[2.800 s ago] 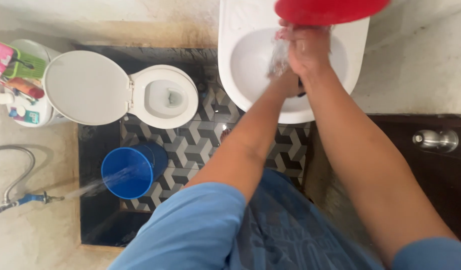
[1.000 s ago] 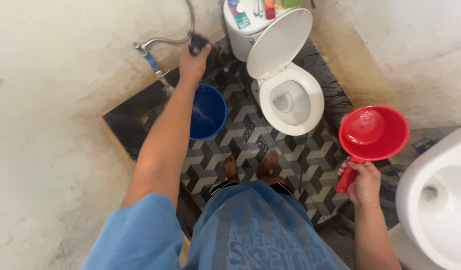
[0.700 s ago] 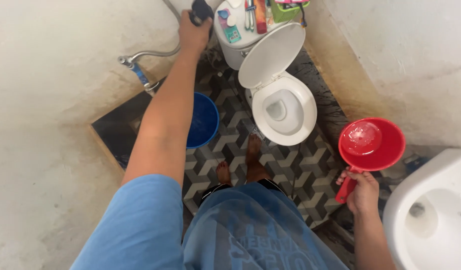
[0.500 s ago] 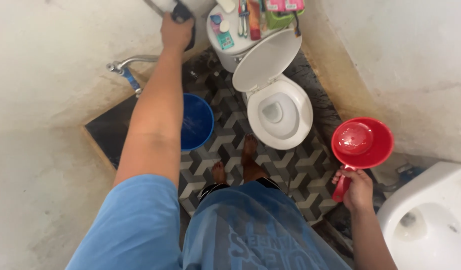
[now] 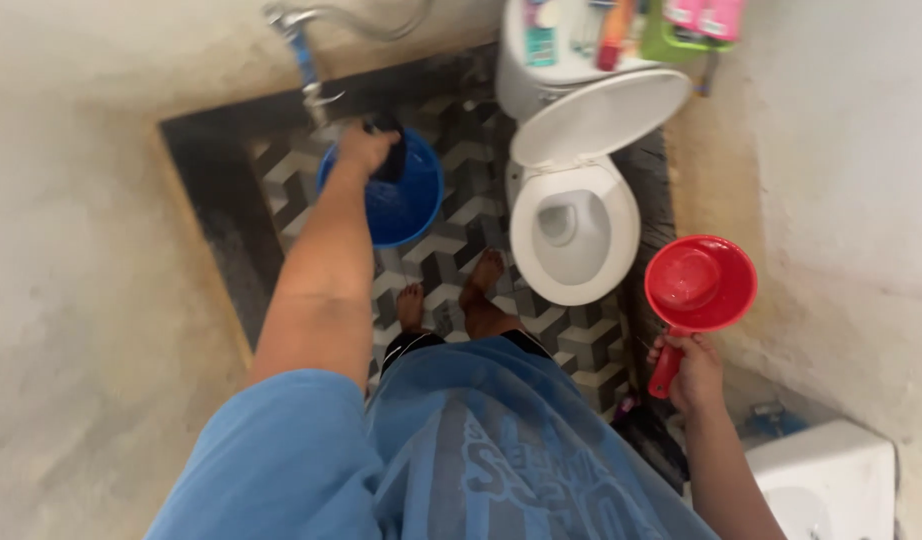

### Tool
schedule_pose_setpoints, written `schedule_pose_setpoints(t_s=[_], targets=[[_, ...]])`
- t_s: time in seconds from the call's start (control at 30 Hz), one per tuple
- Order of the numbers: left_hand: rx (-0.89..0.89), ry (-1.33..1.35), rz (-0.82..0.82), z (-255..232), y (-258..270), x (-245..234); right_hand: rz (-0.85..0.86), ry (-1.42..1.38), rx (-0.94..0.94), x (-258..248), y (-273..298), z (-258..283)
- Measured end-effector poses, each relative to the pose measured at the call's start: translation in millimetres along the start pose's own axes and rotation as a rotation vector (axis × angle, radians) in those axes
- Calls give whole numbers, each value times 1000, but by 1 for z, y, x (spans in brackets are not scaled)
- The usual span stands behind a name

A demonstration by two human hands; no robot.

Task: Organizing toiletries on the sink and toilet tank, then using a water scoop and rag to clean the sink basin.

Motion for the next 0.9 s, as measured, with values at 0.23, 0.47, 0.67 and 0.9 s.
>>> schedule_pose_setpoints(t_s=[0.23, 0.47, 0.67, 0.9], targets=[[-213, -17, 10, 133, 51, -23, 121, 123, 5, 37, -11, -10], [-532, -153, 68, 174, 156, -101, 150, 166, -6, 73, 19, -23], [-543, -103, -111, 292, 152, -136, 148, 146, -13, 77, 41, -46], [-292, -187, -186, 237, 114, -160, 59, 123, -26, 72, 69, -61]])
Point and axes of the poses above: each hand's wrist, its own y-axis away from the middle knuckle, its own x-axis out of the palm, z = x × y, the point moved 8 cm from there along -y, towards the middle knuckle, and after that the axes turned 7 degrees about -x, right-handed, at the moved point
